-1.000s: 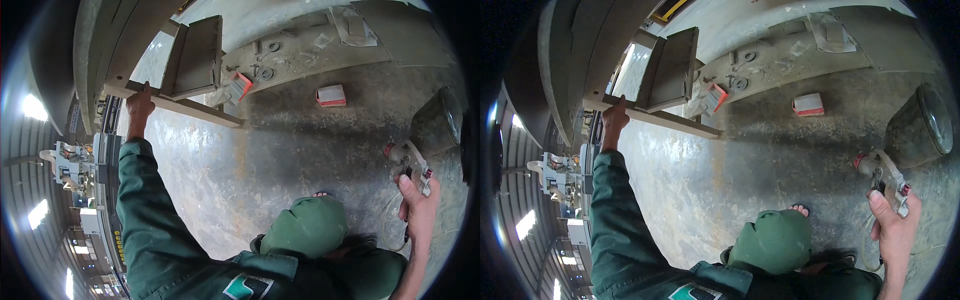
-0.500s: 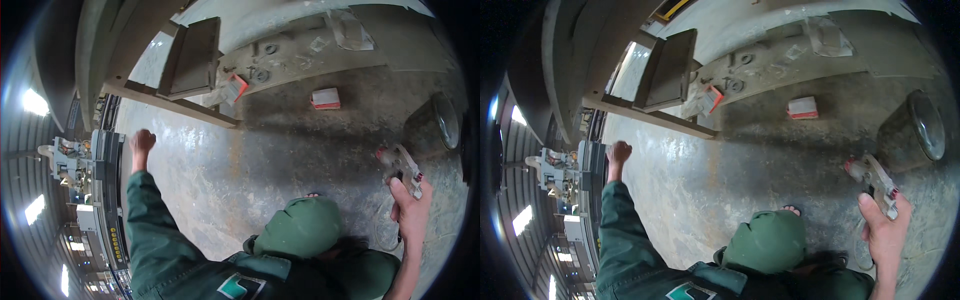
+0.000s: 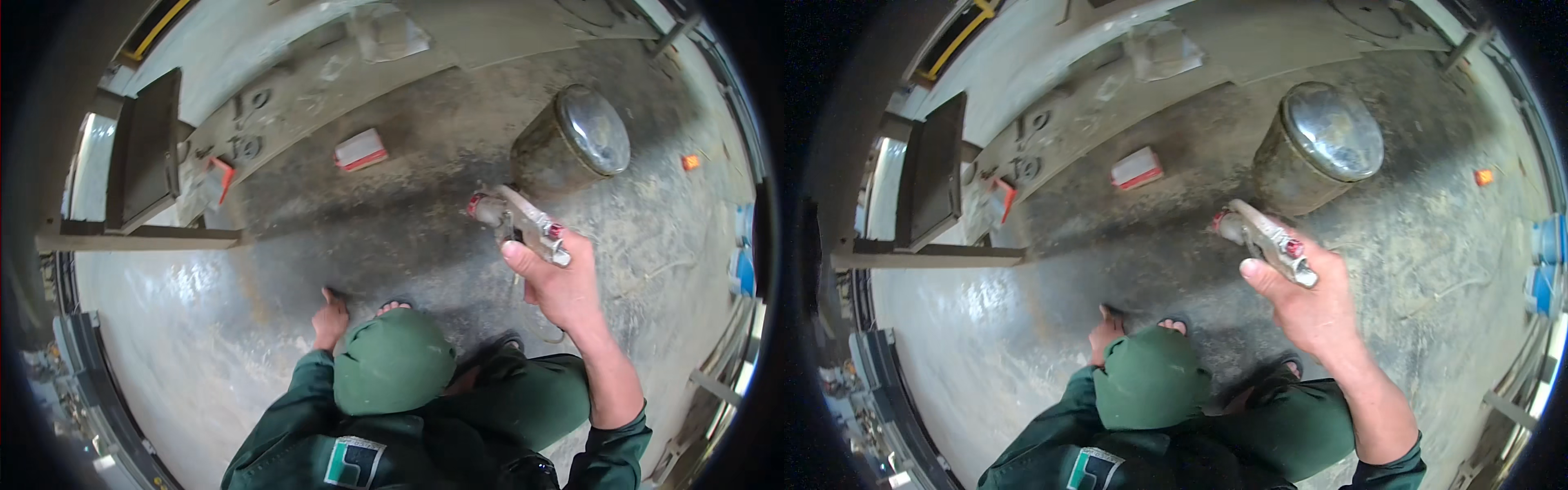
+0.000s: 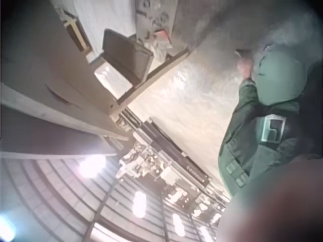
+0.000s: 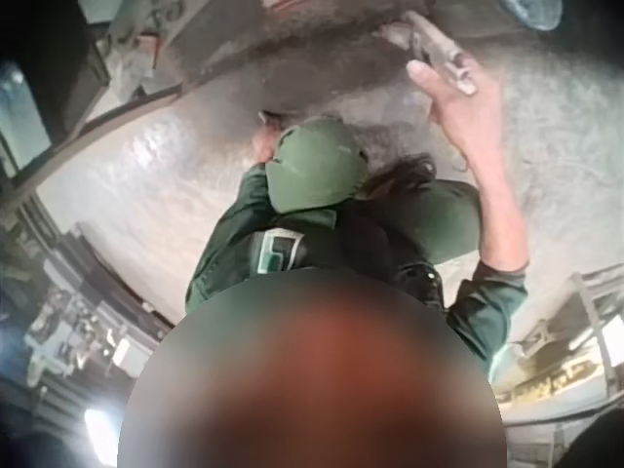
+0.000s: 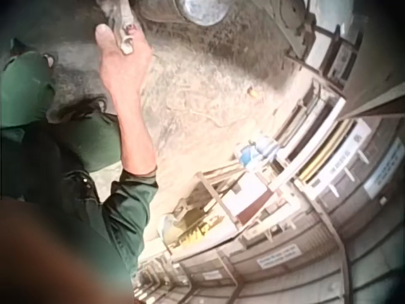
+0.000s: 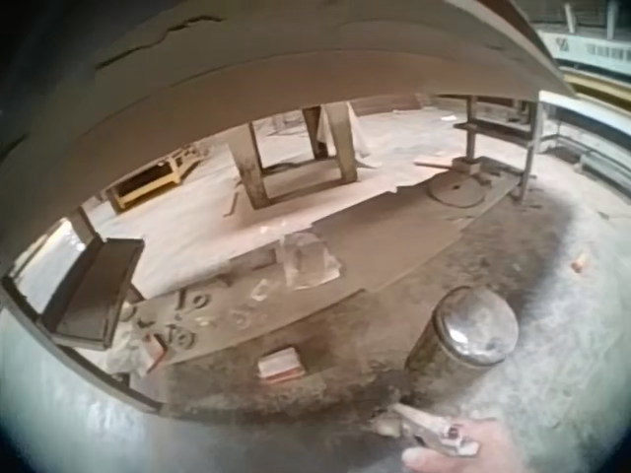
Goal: Applying a spray coating to a large wooden panel using an industrial spray gun.
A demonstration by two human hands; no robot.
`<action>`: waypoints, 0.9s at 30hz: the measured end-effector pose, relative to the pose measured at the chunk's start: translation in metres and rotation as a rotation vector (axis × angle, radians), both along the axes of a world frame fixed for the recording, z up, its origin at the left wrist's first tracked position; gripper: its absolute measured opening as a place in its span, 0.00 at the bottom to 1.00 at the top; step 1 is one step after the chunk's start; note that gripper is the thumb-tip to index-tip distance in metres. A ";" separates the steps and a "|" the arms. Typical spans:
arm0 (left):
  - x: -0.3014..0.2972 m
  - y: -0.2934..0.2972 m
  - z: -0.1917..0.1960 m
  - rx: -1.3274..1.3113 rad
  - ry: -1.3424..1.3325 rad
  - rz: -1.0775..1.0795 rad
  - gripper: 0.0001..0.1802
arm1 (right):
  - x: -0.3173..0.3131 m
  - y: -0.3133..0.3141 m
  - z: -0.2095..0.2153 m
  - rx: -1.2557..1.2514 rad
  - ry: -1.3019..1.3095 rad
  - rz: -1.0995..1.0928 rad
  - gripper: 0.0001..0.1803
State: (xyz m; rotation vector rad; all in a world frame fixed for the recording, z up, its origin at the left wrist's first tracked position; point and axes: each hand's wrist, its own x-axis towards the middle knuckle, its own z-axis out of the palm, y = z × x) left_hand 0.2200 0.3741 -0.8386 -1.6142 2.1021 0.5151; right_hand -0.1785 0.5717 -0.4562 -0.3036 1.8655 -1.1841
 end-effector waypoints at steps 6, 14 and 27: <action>0.157 0.020 -0.048 -0.157 1.015 -0.389 0.34 | -0.001 -0.009 0.007 -0.311 0.056 0.092 0.27; -0.095 -0.060 0.144 0.870 1.327 1.064 0.13 | 0.000 0.000 -0.005 -0.224 0.152 0.107 0.28; -0.218 -0.043 0.315 1.300 1.519 0.635 0.17 | 0.000 -0.005 0.003 -0.175 0.061 0.035 0.27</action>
